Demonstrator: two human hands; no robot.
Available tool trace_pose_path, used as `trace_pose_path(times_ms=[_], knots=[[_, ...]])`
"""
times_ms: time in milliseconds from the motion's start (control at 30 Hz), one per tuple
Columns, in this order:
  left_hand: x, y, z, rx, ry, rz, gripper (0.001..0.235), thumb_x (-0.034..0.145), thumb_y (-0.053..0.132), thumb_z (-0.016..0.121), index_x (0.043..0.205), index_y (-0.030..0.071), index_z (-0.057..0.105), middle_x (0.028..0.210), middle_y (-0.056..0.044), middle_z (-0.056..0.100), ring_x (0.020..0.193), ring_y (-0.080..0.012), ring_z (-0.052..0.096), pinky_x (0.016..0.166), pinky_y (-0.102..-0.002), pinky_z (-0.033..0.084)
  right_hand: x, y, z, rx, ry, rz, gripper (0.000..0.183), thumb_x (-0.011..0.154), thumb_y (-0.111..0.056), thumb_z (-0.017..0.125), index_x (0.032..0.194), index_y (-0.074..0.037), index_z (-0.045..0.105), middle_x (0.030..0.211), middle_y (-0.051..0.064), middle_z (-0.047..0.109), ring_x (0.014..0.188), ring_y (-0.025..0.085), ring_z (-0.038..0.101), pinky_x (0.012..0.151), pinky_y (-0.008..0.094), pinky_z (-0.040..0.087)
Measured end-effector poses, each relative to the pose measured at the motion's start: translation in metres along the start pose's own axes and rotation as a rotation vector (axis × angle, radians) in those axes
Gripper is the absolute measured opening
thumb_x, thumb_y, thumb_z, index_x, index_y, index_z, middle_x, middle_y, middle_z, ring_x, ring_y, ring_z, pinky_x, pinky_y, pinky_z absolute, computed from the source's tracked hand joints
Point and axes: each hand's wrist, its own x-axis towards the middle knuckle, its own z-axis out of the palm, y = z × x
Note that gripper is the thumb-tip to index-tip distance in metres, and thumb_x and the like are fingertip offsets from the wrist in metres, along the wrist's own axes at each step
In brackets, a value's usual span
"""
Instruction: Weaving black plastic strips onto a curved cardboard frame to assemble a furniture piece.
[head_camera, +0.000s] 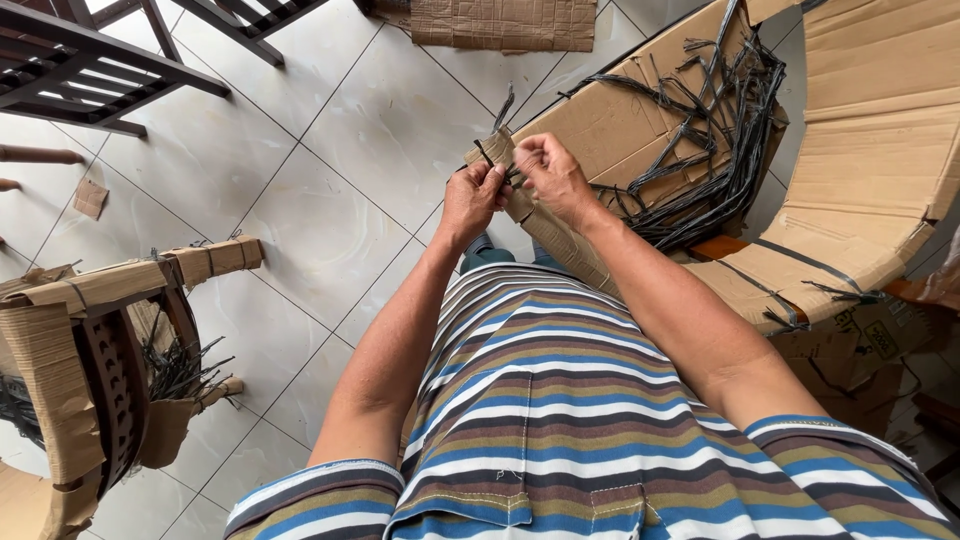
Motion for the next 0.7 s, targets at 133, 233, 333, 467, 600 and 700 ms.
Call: trace_pose_path(times_ms=[133, 233, 333, 467, 600, 700], knots=[[-0.002, 0.005, 0.003, 0.031, 0.026, -0.015, 0.027, 0.101, 0.021, 0.06, 0.089, -0.001, 0.071, 0.072, -0.015, 0.074, 0.058, -0.0144, 0.073, 0.057, -0.026, 0.065, 0.013, 0.023, 0.012, -0.066, 0.021, -0.047, 0.019, 0.098, -0.031, 0.076, 0.105, -0.015, 0.069, 0.084, 0.0, 0.07, 0.072, 0.007, 0.067, 0.06, 0.016, 0.056], [-0.004, 0.004, 0.001, -0.009, 0.026, -0.032, 0.027, 0.102, 0.02, 0.058, 0.091, -0.002, 0.07, 0.072, -0.015, 0.072, 0.057, -0.0137, 0.071, 0.055, -0.025, 0.064, 0.019, 0.042, 0.01, -0.111, 0.077, -0.059, 0.011, 0.099, -0.02, 0.071, 0.097, -0.009, 0.07, 0.074, 0.003, 0.067, 0.064, 0.007, 0.067, 0.053, 0.018, 0.055], [0.0, -0.003, 0.0, -0.002, 0.027, -0.017, 0.025, 0.102, 0.02, 0.06, 0.093, -0.001, 0.07, 0.074, -0.016, 0.073, 0.059, -0.0143, 0.071, 0.056, -0.026, 0.065, 0.026, 0.06, 0.007, -0.135, 0.095, -0.061, 0.013, 0.1, -0.019, 0.069, 0.095, -0.007, 0.07, 0.071, 0.005, 0.067, 0.061, 0.008, 0.067, 0.051, 0.019, 0.056], [-0.002, 0.0, 0.002, 0.013, 0.014, -0.011, 0.025, 0.101, 0.022, 0.062, 0.092, 0.001, 0.072, 0.074, -0.013, 0.074, 0.06, -0.0127, 0.072, 0.059, -0.025, 0.065, 0.025, 0.072, 0.003, -0.142, 0.159, -0.016, 0.014, 0.102, -0.019, 0.064, 0.096, -0.007, 0.069, 0.069, 0.004, 0.064, 0.061, 0.01, 0.064, 0.054, 0.024, 0.054], [0.002, -0.011, 0.002, 0.016, 0.009, -0.008, 0.025, 0.1, 0.024, 0.064, 0.092, 0.003, 0.073, 0.074, -0.012, 0.075, 0.062, -0.0114, 0.073, 0.062, -0.024, 0.064, 0.005, 0.032, -0.008, -0.293, 0.313, -0.163, 0.018, 0.099, -0.015, 0.062, 0.114, -0.011, 0.069, 0.103, 0.014, 0.073, 0.102, 0.028, 0.07, 0.088, 0.041, 0.054], [-0.002, -0.003, 0.003, 0.013, -0.001, -0.01, 0.025, 0.101, 0.024, 0.064, 0.09, 0.003, 0.072, 0.073, -0.01, 0.074, 0.062, -0.01, 0.072, 0.062, -0.023, 0.064, -0.023, -0.032, 0.0, -0.22, 0.073, -0.257, 0.026, 0.106, -0.023, 0.059, 0.129, -0.012, 0.066, 0.118, 0.014, 0.07, 0.119, 0.03, 0.064, 0.102, 0.046, 0.051]])
